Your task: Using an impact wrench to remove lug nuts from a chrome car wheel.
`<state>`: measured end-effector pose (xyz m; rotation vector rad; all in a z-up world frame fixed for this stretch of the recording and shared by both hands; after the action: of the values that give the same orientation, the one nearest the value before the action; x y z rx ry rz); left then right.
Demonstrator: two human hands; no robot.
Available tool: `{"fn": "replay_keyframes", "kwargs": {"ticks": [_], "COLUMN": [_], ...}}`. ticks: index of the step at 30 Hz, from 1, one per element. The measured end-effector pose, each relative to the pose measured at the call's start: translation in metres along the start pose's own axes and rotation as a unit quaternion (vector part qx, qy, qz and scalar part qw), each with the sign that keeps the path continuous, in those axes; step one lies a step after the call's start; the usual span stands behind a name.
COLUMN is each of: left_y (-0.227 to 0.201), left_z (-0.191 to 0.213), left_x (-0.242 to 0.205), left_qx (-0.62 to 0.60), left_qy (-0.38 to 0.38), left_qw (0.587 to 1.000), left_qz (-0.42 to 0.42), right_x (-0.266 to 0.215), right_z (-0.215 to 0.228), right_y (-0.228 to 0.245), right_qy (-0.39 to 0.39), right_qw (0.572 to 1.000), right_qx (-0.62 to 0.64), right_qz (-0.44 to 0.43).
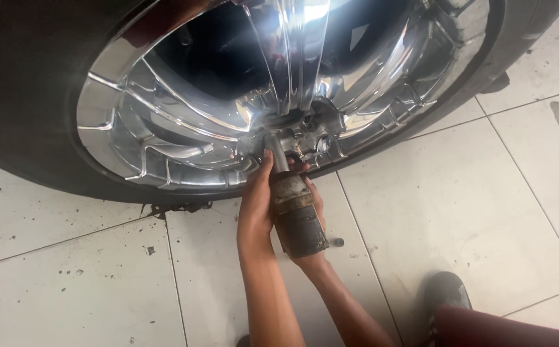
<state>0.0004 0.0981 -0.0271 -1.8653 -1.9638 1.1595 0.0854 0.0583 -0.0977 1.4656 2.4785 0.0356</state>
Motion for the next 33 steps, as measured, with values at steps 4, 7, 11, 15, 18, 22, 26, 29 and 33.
{"fn": "replay_keyframes", "kwargs": {"ticks": [4,7,11,15,18,22,26,29,33], "left_y": [0.001,0.017,0.028,0.038,0.033,0.041,0.023,0.022,0.034], "left_z": [-0.007,0.006,0.007,-0.015,-0.034,-0.039,-0.029,-0.023,-0.020], "left_x": [-0.014,-0.011,-0.019,-0.018,-0.015,0.000,0.017,0.035,0.061], "left_qx": [0.024,0.013,0.043,0.033,0.197,0.093,-0.143,-0.344,-0.419], "left_qy": [-0.021,-0.017,0.031,0.096,0.112,0.109,0.041,-0.021,0.050], "left_qw": [0.999,1.000,0.998,0.995,0.972,0.987,0.977,0.927,0.895], "left_qz": [0.006,0.008,0.016,0.017,-0.056,-0.074,-0.154,-0.148,-0.145], "right_x": [-0.030,-0.052,-0.033,-0.053,-0.040,-0.040,-0.059,-0.066,-0.073], "right_z": [-0.051,-0.066,0.036,0.018,0.058,0.031,-0.009,-0.011,-0.028], "right_y": [0.031,0.036,0.044,0.067,0.088,0.126,0.158,0.176,0.187], "right_qy": [0.038,0.050,-0.104,-0.093,0.081,0.073,0.109,0.126,0.099], "right_qw": [0.908,0.656,0.755,0.442,0.743,0.940,0.938,0.930,0.910], "right_qx": [-0.365,-0.662,-0.613,-0.803,-0.616,-0.317,-0.308,-0.323,-0.382], "right_qz": [0.203,0.358,0.209,0.388,0.249,0.101,0.115,0.121,0.128]}}
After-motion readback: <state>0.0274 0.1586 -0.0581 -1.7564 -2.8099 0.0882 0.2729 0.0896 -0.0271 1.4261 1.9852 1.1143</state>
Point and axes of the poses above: each hand's wrist, its own x-axis towards the middle knuckle, its own z-axis out of the back of the hand, y = z × x, the point moved 9 cm from there along x, towards the middle knuckle, and after that the axes turned 6 degrees about -z, right-handed, at the moved point
